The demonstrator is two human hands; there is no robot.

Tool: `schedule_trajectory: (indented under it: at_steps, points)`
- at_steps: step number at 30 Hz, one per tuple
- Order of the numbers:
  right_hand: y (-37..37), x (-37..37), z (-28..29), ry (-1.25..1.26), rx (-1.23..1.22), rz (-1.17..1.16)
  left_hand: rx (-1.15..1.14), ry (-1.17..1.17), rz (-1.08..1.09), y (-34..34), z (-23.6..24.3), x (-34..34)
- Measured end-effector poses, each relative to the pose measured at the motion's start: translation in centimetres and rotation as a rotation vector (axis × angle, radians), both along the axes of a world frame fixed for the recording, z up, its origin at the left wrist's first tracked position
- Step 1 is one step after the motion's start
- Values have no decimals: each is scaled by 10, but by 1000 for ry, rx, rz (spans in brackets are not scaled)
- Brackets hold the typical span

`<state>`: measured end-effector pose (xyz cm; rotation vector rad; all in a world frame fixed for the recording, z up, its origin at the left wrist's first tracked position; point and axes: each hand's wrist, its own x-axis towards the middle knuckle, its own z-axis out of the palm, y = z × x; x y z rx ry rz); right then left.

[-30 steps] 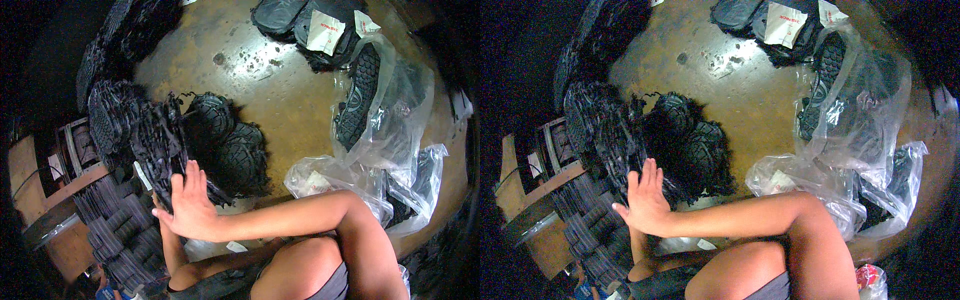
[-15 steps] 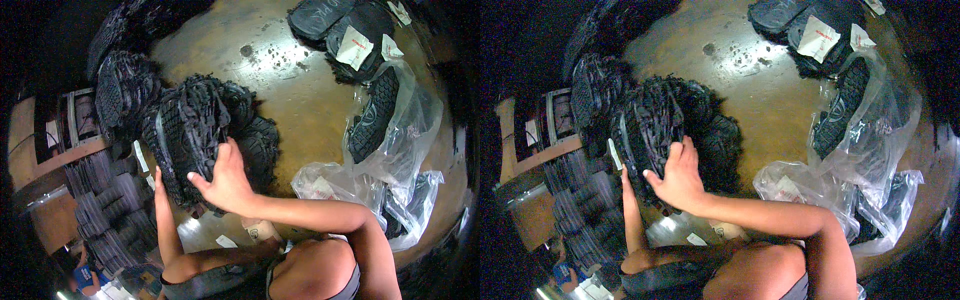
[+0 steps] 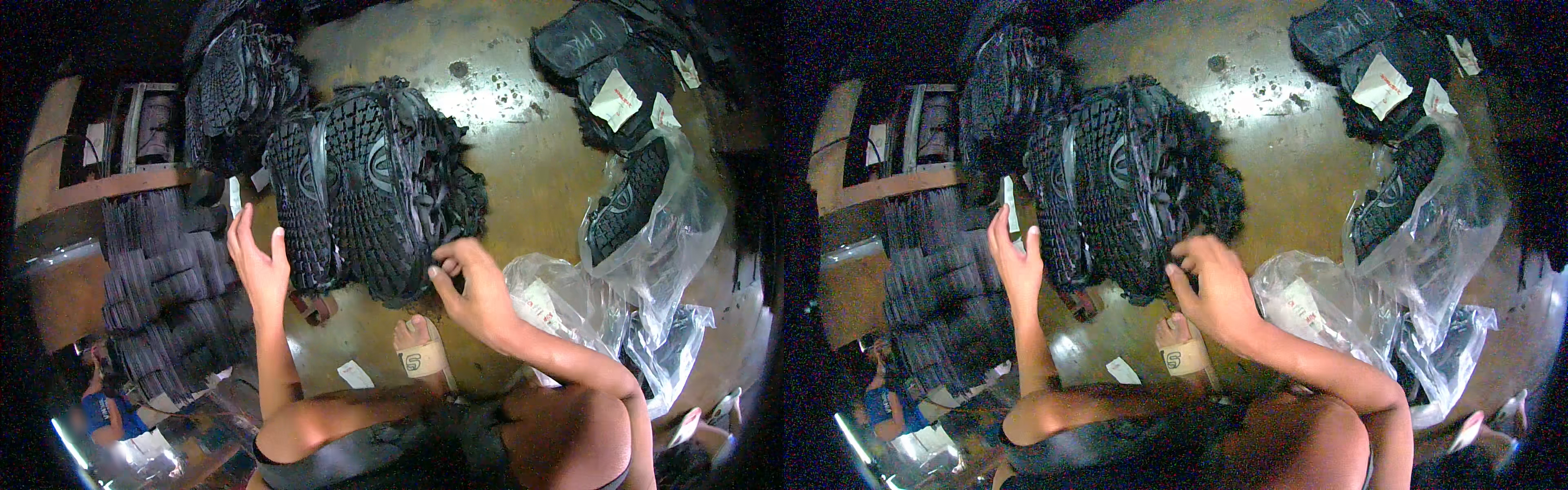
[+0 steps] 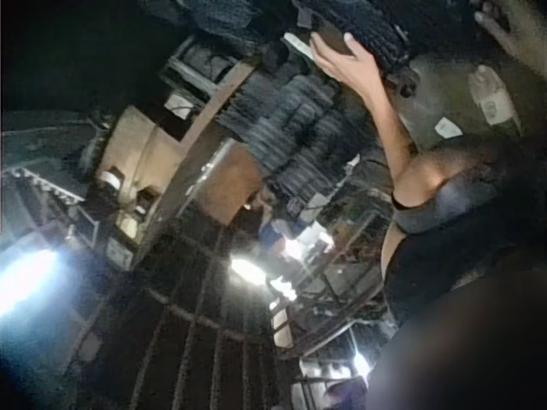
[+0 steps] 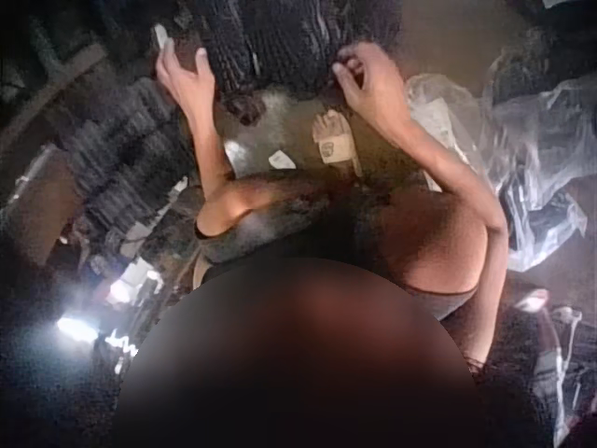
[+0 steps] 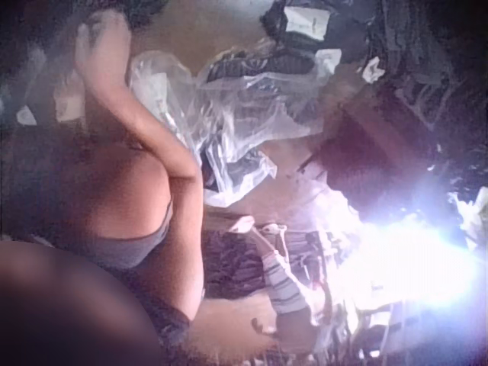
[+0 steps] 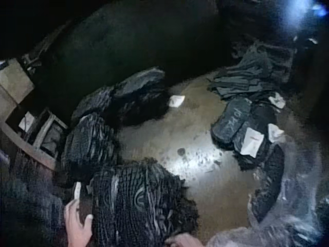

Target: The person sits on the floor and repeatedly picks up pairs of black slippers, places them into clear plastic bags, and stacks the packaged pairs. The person handles the slippers and bags by hand, working in a cluttered area with many loose slippers and packaging materials.

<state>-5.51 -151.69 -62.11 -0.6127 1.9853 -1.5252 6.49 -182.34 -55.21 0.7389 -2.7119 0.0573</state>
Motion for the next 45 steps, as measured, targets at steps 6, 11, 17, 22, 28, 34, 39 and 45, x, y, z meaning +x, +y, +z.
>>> schedule_trajectory:
  at_steps: [6, 11, 17, 22, 28, 34, 39, 45]
  points:
    - [1, 15, 10, 215, -13, 124, 428, -296, -380, 129, 9, -19]
    - [1, 10, 27, 261, -31, 167, 474, -149, -355, 135, -2, -18]
    - [-1, 15, 29, 258, -92, 222, 649, -94, -327, 126, 5, -16]
    - [-4, 18, 26, 172, -147, 173, 729, -167, -306, 118, 4, -18]
    - [-2, 14, 19, -154, -203, 154, 543, -136, -267, 124, -1, -21]
    - [-14, 21, 2, -652, -462, -2, 501, -71, -315, 138, 4, -19]
    - [-19, 23, -5, -719, -480, -28, 532, -47, -291, 136, 6, -19]
    - [-20, 20, -7, -670, -424, -23, 523, -69, -296, 133, 7, -21]
